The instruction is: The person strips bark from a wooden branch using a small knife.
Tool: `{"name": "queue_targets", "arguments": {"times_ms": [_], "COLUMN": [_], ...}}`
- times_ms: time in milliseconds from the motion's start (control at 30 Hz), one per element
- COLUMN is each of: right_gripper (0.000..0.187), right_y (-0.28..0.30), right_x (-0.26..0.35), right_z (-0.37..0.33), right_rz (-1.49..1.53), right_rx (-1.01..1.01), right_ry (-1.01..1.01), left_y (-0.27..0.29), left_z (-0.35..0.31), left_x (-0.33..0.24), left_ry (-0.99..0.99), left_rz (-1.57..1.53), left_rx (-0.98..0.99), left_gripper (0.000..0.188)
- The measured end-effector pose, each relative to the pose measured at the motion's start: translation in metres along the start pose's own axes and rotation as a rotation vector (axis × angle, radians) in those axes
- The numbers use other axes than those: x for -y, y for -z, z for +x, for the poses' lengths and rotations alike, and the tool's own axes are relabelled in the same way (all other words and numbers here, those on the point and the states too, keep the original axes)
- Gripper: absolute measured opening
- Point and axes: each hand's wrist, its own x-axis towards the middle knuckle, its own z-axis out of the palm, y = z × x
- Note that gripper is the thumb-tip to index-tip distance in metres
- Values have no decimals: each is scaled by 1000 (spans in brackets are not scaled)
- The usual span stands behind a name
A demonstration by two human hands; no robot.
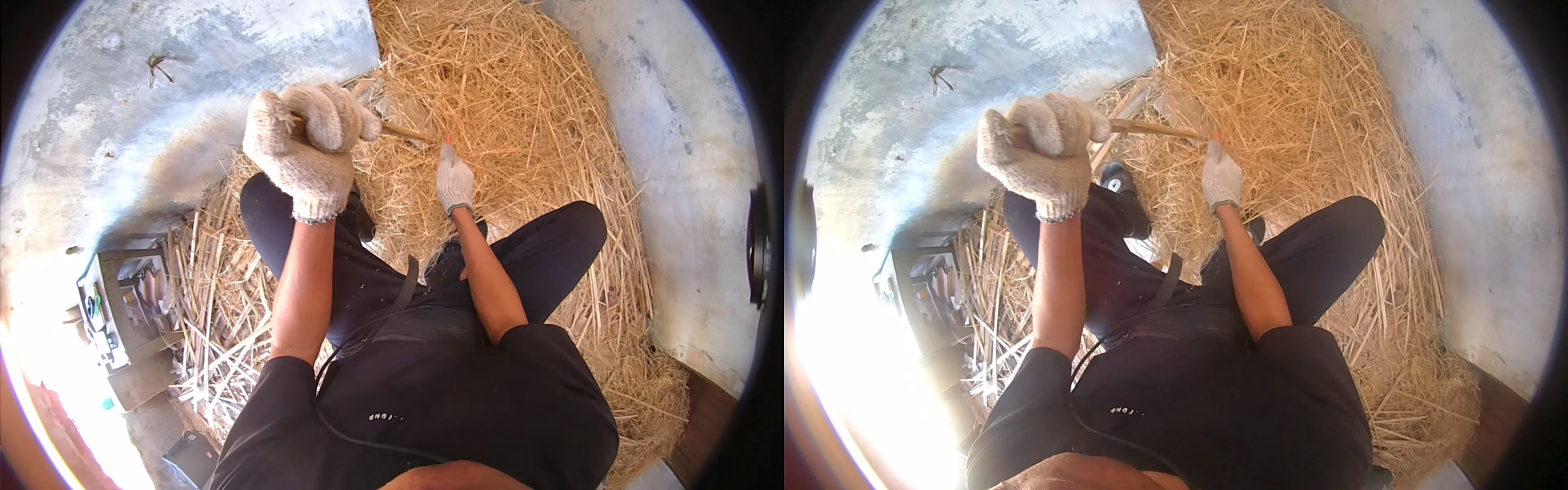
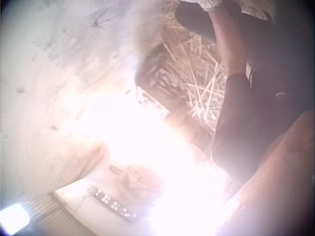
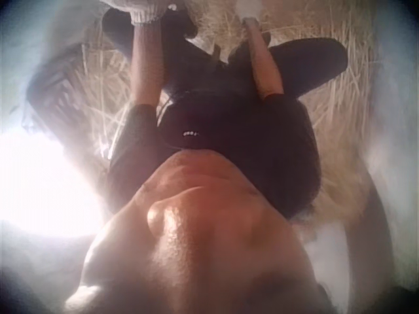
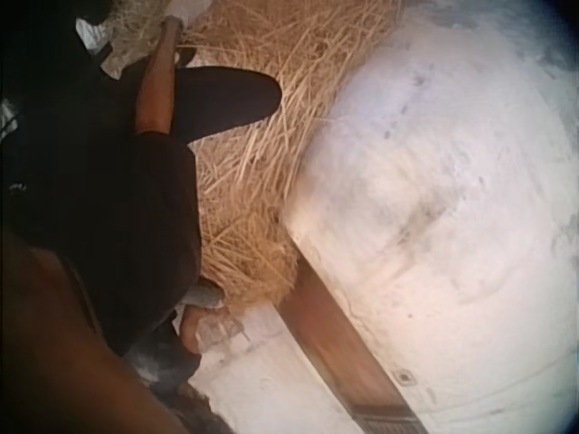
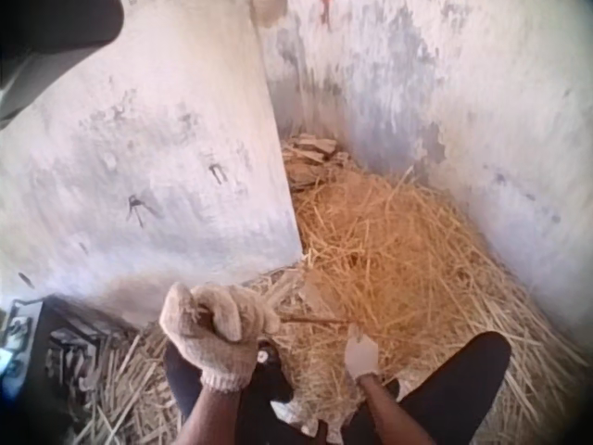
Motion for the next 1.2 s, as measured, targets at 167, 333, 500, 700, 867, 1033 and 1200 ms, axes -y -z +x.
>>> {"name": "queue_targets", "arguments": {"times_ms": [167,333,500,700,867,1033,1200], "right_gripper": [75,73,76,77,65,56,47], "right_y": [-25,-37,-22,-12,13,-12,-51], "right_x": [-4,-52,-74,-50,31,40,34], "right_z": [6,50,76,76,-43,-42,-20], "right_rz": [-134,-329,-385,-264,188,166,4], "right_rx": [-6,-23,172,79,75,41,-140], "right_ry": [278,178,-71,42,415,446,548], "left_y": [-13,-30,-37,-19,-11,-39,0], "left_z": [-9,-16,-8,3,9,18,32], "left_x": [3,9,14,3,-5,-2,-9], "left_ry": [52,-28,-130,-130,-84,-54,-13], "left_rz": [-10,84,123,168,97,127,110], "left_rx": [-55,-21,-216,-241,-314,-347,-304], "left_gripper": [66,66,67,65,57,53,57]}}
